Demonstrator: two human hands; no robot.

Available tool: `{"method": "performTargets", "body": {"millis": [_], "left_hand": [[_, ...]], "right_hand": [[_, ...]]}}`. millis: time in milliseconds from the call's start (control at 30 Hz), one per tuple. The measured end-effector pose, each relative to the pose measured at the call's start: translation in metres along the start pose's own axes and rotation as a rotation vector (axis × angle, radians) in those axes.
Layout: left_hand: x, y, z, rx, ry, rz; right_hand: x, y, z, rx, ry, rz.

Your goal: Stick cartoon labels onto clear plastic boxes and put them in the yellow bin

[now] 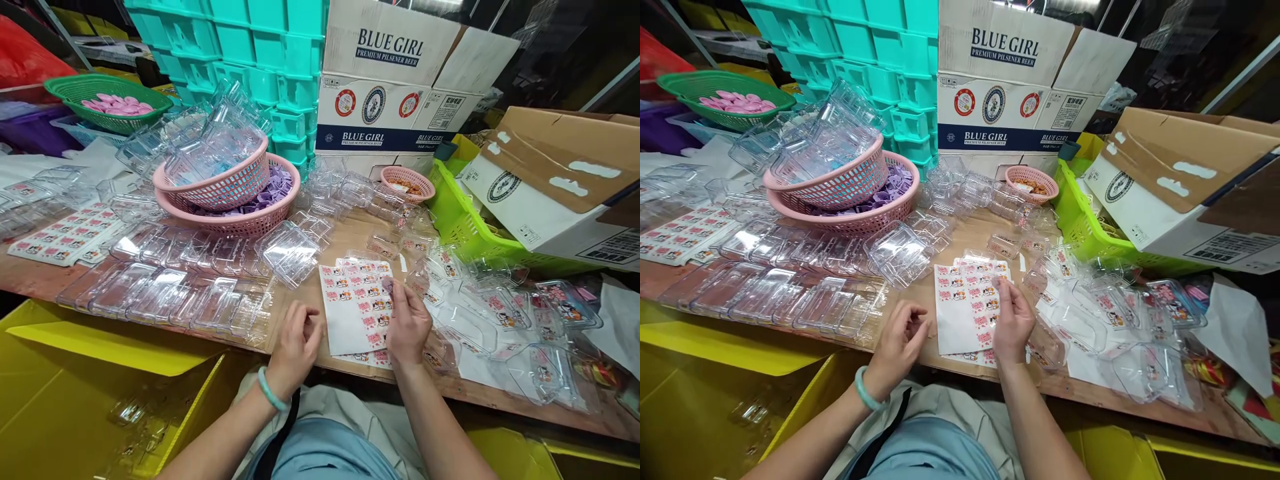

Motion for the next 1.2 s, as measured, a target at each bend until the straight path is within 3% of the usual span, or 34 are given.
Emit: {"method": "performTargets", "body": {"millis": [100, 167, 233, 333, 400, 433, 500, 567, 600, 667, 733, 900, 1000, 1067, 1133, 1200], "left_hand": [[0.021, -0.012, -0.008, -0.186, 0.171, -0.356], [0.038, -0.013, -0.009, -0.380, 0.245, -0.617], [0.044, -0.008, -0.005, -0.481, 0.205, -0.737], [0.044, -0.002, 0.002, -0.468, 0.174, -0.703], [0.045, -0.001, 0.002, -0.444, 0.209, -0.663], [0.045, 0.000, 0.002, -0.449, 0.219, -0.650], [0.045, 0.005, 0.001, -0.486, 0.210, -0.648], [0.046, 0.010, 0.001, -0.516, 0.186, -0.656], [0.047, 0.011, 0.002, -0.507, 0.184, -0.652], [0.050, 0.010, 0.007, -0.430, 0.200, -0.614], [0.050, 0.003, 0.014, -0.294, 0.192, -0.563], [0.034, -0.023, 0.030, -0.032, 0.078, -0.555], [0.040, -0.037, 0.028, 0.011, 0.287, -0.609], [0.048, -0.034, 0.024, -0.053, 0.427, -0.618], [0.053, -0.020, 0.023, -0.184, 0.427, -0.599], [0.056, -0.003, 0.021, -0.347, 0.366, -0.600]], "right_hand": [[0.021, 0.044, -0.029, -0.511, 0.359, -0.267], [0.032, 0.052, -0.052, -0.668, 0.571, -0.345], [0.029, 0.044, -0.054, -0.542, 0.554, -0.339], [0.017, 0.011, -0.040, -0.010, 0.446, -0.217], [0.020, -0.006, -0.034, 0.267, 0.536, -0.162], [0.022, -0.008, -0.028, 0.322, 0.566, -0.162], [0.023, -0.002, 0.000, 0.239, 0.486, -0.204], [0.027, 0.009, 0.032, -0.001, 0.369, -0.319], [0.034, 0.012, 0.045, -0.127, 0.374, -0.408], [0.055, 0.008, 0.060, -0.321, 0.520, -0.603], [0.071, -0.001, 0.067, -0.396, 0.688, -0.727], [0.062, 0.018, 0.060, -0.219, 0.906, -0.546], [0.044, 0.032, 0.036, -0.067, 1.124, -0.390], [0.034, 0.029, 0.026, 0.023, 1.183, -0.359], [0.027, 0.020, 0.024, 0.088, 1.104, -0.335], [0.021, 0.013, 0.030, 0.111, 0.874, -0.301]]}}
Point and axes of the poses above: each hand's wrist, its own z-axis towards the middle knuckle, its own x-axis out of the palm, y = z × x, the point moved 7 cm from there along z, towards the middle knuckle, and after that the axes turned 9 degrees about -y, right-handed, at the moved point
